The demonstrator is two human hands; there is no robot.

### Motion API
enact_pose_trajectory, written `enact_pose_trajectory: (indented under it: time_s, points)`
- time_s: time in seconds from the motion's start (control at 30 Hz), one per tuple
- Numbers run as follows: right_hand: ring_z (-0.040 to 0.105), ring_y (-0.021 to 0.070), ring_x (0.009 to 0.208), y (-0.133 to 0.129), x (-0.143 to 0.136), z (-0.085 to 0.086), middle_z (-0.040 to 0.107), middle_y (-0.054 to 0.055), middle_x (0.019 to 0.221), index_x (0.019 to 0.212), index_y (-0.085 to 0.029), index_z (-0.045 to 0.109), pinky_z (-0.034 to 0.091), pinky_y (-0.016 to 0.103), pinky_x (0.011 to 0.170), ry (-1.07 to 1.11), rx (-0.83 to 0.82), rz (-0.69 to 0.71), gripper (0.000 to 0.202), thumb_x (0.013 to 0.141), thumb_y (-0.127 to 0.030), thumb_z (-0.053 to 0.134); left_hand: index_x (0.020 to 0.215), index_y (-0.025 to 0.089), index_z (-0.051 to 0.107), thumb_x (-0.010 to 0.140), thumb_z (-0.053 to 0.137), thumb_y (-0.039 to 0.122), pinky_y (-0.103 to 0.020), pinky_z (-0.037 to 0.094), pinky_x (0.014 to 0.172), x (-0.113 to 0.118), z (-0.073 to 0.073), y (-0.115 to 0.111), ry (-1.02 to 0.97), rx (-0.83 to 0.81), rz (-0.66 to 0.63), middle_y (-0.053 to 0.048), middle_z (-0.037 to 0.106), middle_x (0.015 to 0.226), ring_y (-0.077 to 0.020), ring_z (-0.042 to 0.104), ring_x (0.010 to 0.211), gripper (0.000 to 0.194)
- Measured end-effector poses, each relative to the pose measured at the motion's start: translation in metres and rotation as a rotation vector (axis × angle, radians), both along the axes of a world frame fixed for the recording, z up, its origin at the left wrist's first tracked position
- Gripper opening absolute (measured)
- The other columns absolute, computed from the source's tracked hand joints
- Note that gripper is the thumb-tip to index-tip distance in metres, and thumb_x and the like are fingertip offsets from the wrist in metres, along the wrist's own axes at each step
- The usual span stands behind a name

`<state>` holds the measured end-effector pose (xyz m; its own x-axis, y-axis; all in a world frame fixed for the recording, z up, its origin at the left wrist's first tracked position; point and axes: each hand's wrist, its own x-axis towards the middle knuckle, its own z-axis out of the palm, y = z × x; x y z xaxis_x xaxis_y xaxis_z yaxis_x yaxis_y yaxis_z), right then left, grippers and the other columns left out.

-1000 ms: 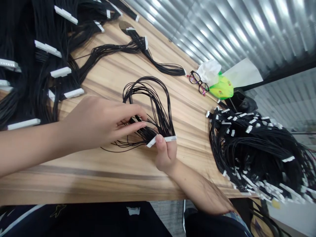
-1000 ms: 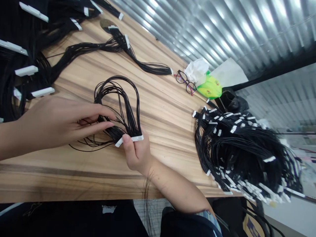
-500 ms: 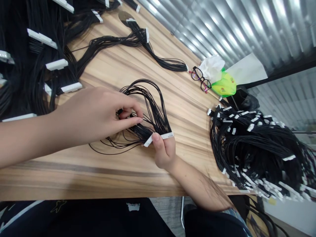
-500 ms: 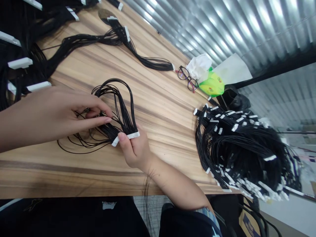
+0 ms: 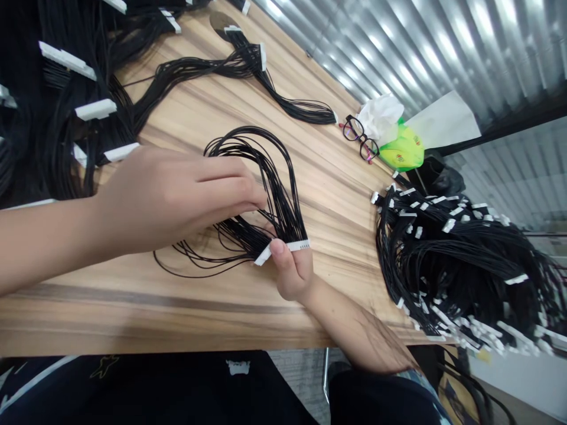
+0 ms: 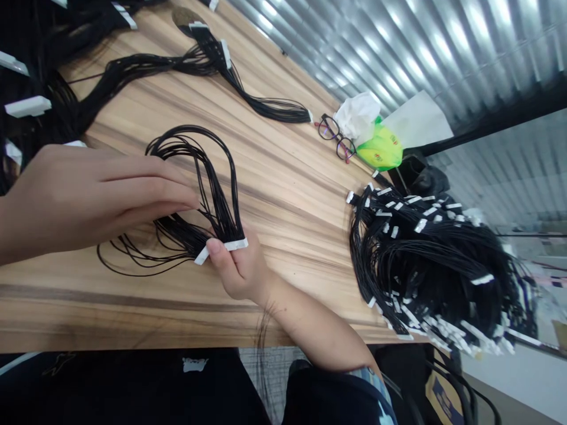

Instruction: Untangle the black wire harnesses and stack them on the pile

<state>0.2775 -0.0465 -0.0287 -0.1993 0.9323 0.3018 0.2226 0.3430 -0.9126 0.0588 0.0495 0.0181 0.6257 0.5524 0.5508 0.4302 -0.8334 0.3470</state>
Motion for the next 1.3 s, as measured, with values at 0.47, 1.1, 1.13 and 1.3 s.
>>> enact_pose_trajectory:
  time_s: [0.47, 1.1, 1.13, 1.3]
  points:
    - [0.067, 0.0186, 0.058, -0.003, -0.005, -0.003, 0.067, 0.000, 0.062, 0.076, -0.024, 0.069, 0.054, 0.032, 0.053, 0.262, -0.176, -0.214, 0.050, 0.107, -0.056, 0.049, 0.108, 0.025, 0.072, 0.108, 0.054, 0.026, -0.024, 0.032, 0.049, -0.001, -0.009, -0.008, -0.026, 0.433, -0.169, 0.009, 0.076, 0.094, -0.0096, 0.067, 0.067, 0.018]
    - [0.067, 0.0172, 0.057, -0.002, -0.007, 0.002, 0.068, 0.000, 0.061, 0.072, -0.023, 0.069, 0.052, 0.031, 0.054, 0.272, -0.197, -0.210, 0.051, 0.107, -0.055, 0.052, 0.119, 0.034, 0.068, 0.109, 0.047, 0.016, -0.028, 0.030, 0.051, -0.004, -0.018, -0.009, -0.004, 0.429, -0.129, 0.012, 0.076, 0.098, -0.0088, 0.062, 0.069, 0.030]
    - [0.067, 0.0176, 0.058, -0.003, -0.007, 0.002, 0.068, 0.000, 0.061, 0.072, -0.023, 0.069, 0.053, 0.032, 0.055, 0.246, -0.193, -0.221, 0.051, 0.107, -0.056, 0.051, 0.117, 0.033, 0.068, 0.110, 0.047, 0.018, -0.029, 0.032, 0.050, -0.002, -0.016, -0.009, -0.004, 0.388, -0.127, 0.012, 0.076, 0.097, -0.0095, 0.064, 0.069, 0.026]
    - [0.065, 0.0186, 0.061, -0.005, -0.004, 0.002, 0.067, 0.000, 0.064, 0.071, -0.025, 0.067, 0.054, 0.034, 0.060, 0.137, -0.108, -0.263, 0.046, 0.106, -0.052, 0.054, 0.097, 0.024, 0.068, 0.115, 0.043, 0.029, -0.029, 0.041, 0.048, 0.008, -0.006, -0.012, 0.082, 0.223, -0.173, 0.007, 0.075, 0.089, -0.0114, 0.067, 0.069, 0.032]
